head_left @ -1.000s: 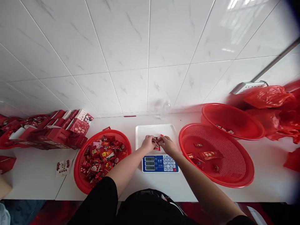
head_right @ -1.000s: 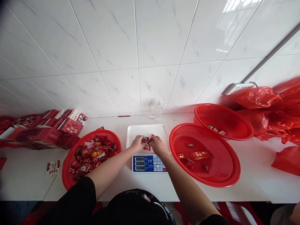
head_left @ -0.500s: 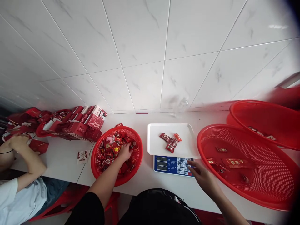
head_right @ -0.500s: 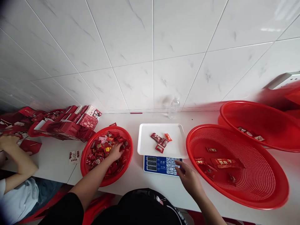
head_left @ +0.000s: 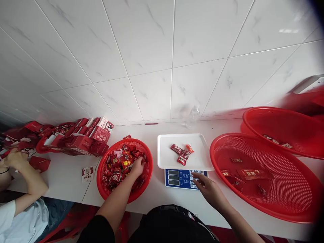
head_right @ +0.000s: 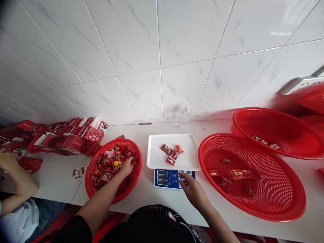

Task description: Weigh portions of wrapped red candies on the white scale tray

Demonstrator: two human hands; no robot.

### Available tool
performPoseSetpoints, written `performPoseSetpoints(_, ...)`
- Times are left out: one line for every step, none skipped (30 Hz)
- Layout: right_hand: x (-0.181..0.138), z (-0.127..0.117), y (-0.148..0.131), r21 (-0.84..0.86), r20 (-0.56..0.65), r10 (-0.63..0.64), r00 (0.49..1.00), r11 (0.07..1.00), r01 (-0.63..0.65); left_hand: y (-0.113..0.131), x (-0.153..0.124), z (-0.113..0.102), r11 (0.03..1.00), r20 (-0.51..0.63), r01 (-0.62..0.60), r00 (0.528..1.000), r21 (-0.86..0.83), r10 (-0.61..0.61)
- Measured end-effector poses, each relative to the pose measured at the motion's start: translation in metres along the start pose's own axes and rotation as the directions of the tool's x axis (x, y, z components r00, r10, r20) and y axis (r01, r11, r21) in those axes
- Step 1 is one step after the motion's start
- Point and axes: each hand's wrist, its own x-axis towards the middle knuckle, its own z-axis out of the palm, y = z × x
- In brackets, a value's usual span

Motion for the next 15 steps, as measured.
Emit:
performPoseSetpoints(-0.001, -0.001, 0.001, 0.002, 0.003, 0.007, 1.000, 1.000, -0.007, 0.001, -0.002, -0.006, 0.999, -0.025, 0.003, 1.000, -0.043, -0.004)
performPoseSetpoints(-0.002, -0.002, 0.002, 0.005, 0.004, 0.016, 1.000, 1.000, -0.016, 0.004, -0.004, -0.012, 0.997, -0.050, 0.003, 0.999, -0.080, -0.007)
performPoseSetpoints(-0.002, -0.002, 0.002, 0.009, 0.003, 0.025, 1.000, 1.000, -0.025, 0.009, -0.007, -0.019, 0.991, -0.076, -0.002, 0.997, -0.132, -0.008)
performPoseSetpoints(-0.002, -0.003, 0.002, 0.015, 0.002, 0.030, 1.000, 0.999, -0.030, 0.015, -0.010, -0.026, 0.977, -0.094, -0.015, 0.996, -0.211, -0.005)
performPoseSetpoints(-0.002, -0.003, 0.001, 0.022, 0.001, 0.032, 1.000, 0.999, -0.032, 0.023, -0.013, -0.032, 0.953, -0.096, -0.035, 0.995, -0.302, 0.007)
performPoseSetpoints(-0.002, -0.002, 0.000, 0.028, 0.001, 0.032, 1.000, 0.999, -0.032, 0.033, -0.016, -0.037, 0.898, -0.089, -0.060, 0.996, -0.436, 0.024)
performPoseSetpoints(-0.001, -0.002, -0.002, 0.031, 0.001, 0.030, 1.000, 0.999, -0.030, 0.045, -0.019, -0.039, 0.827, -0.044, -0.074, 0.997, -0.557, 0.059)
performPoseSetpoints(0.000, -0.001, -0.004, 0.031, 0.004, 0.027, 1.000, 0.999, -0.027, 0.058, -0.021, -0.039, 0.766, 0.020, -0.069, 0.994, -0.639, 0.106)
performPoseSetpoints(0.001, 0.001, -0.007, 0.031, 0.008, 0.020, 1.000, 0.999, -0.020, 0.071, -0.023, -0.036, 0.724, 0.088, -0.051, 0.984, -0.687, 0.154)
performPoseSetpoints(0.002, 0.002, -0.009, 0.030, 0.013, 0.012, 1.000, 0.999, -0.013, 0.084, -0.023, -0.031, 0.711, 0.150, -0.034, 0.969, -0.702, 0.194)
performPoseSetpoints(0.003, 0.004, -0.012, 0.030, 0.019, 0.004, 1.000, 1.000, -0.004, 0.097, -0.022, -0.023, 0.716, 0.196, -0.022, 0.955, -0.698, 0.221)
performPoseSetpoints(0.004, 0.005, -0.015, 0.032, 0.023, -0.007, 1.000, 0.999, 0.007, 0.109, -0.020, -0.014, 0.729, 0.226, -0.016, 0.946, -0.684, 0.233)
performPoseSetpoints(0.004, 0.006, -0.017, 0.036, 0.027, -0.017, 0.999, 0.999, 0.016, 0.121, -0.018, -0.004, 0.744, 0.248, -0.012, 0.939, -0.668, 0.237)
performPoseSetpoints(0.003, 0.007, -0.018, 0.040, 0.030, -0.023, 0.999, 0.999, 0.022, 0.132, -0.014, 0.006, 0.760, 0.269, -0.008, 0.933, -0.650, 0.240)
performPoseSetpoints(0.002, 0.008, -0.020, 0.043, 0.033, -0.024, 0.999, 0.999, 0.023, 0.141, -0.010, 0.014, 0.772, 0.287, -0.008, 0.926, -0.636, 0.246)
